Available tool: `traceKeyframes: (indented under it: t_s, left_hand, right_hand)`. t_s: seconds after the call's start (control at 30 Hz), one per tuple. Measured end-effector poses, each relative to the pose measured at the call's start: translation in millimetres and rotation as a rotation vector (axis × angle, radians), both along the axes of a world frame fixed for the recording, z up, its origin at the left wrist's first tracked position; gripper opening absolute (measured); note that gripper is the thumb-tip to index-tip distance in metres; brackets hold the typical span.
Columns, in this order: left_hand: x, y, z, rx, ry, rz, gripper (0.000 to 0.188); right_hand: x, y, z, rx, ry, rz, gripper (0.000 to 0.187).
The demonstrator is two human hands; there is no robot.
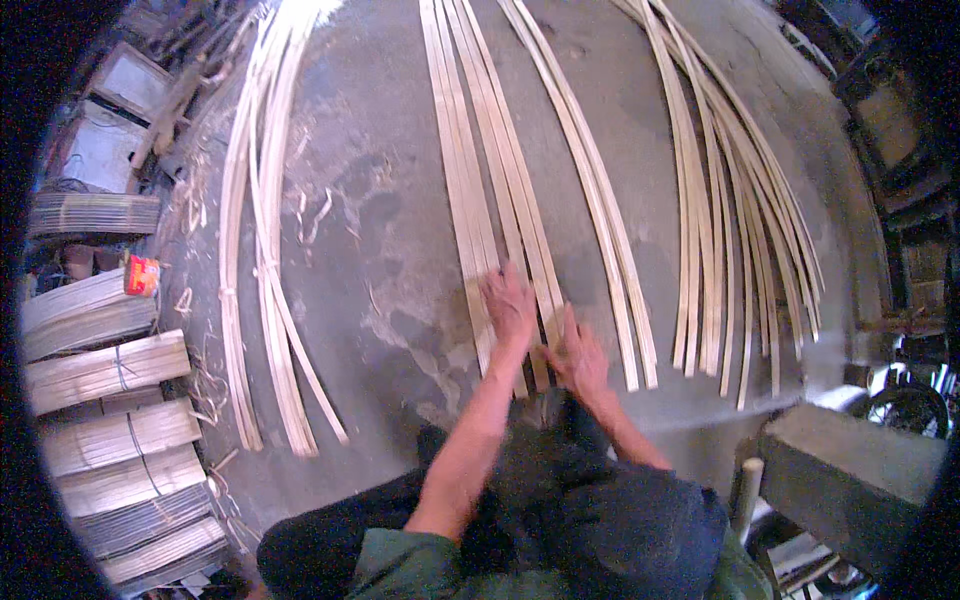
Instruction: The person sits on the floor and repeatedly picks up, aligns, and stacks thin wooden strips into neat bundles. They handle the strips by hand, moving them between piles and occasionally bundling them together.
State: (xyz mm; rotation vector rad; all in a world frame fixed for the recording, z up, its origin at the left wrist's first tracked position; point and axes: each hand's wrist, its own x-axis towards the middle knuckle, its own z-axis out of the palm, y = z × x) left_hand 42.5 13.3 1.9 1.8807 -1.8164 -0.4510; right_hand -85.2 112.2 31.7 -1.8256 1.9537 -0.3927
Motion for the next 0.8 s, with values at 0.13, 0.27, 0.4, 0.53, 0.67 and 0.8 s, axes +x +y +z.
traceKeyframes:
  t_s: [0.13,0.27,0.4,0.53,0.67,0.8]
  left_hand:
    - [-0.1,-0.3,-16.2,0.012,-0.214,-0.016,0.064]
    - [-26.7,-7.8,14.0,0.135,-0.095,0.033,0.070]
    - [-20.4,-11.5,12.2,0.200,-0.007,0.090,0.074]
    - [-18.4,-15.3,0.4,0.265,0.155,0.168,0.072]
    - [-11.5,-22.4,3.4,0.429,0.654,0.150,0.053]
    - [-14.7,-10.6,-1.1,0.433,0.914,0.179,0.030]
  right_hand:
    - [15.0,0.4,-1.8,-0.032,-0.049,0.026,0.081]
    - [-5.2,5.2,-8.8,-0.026,-0.140,-0.067,0.076]
    - [-11.9,5.0,-23.9,-0.078,-0.330,-0.072,0.066]
    - [-12.0,7.8,-2.3,0.097,-0.621,-0.226,0.055]
    - [-4.4,12.9,19.2,0.149,-0.838,-0.388,0.047]
    - [-2.9,26.2,-2.4,0.014,-0.774,-0.379,0.044]
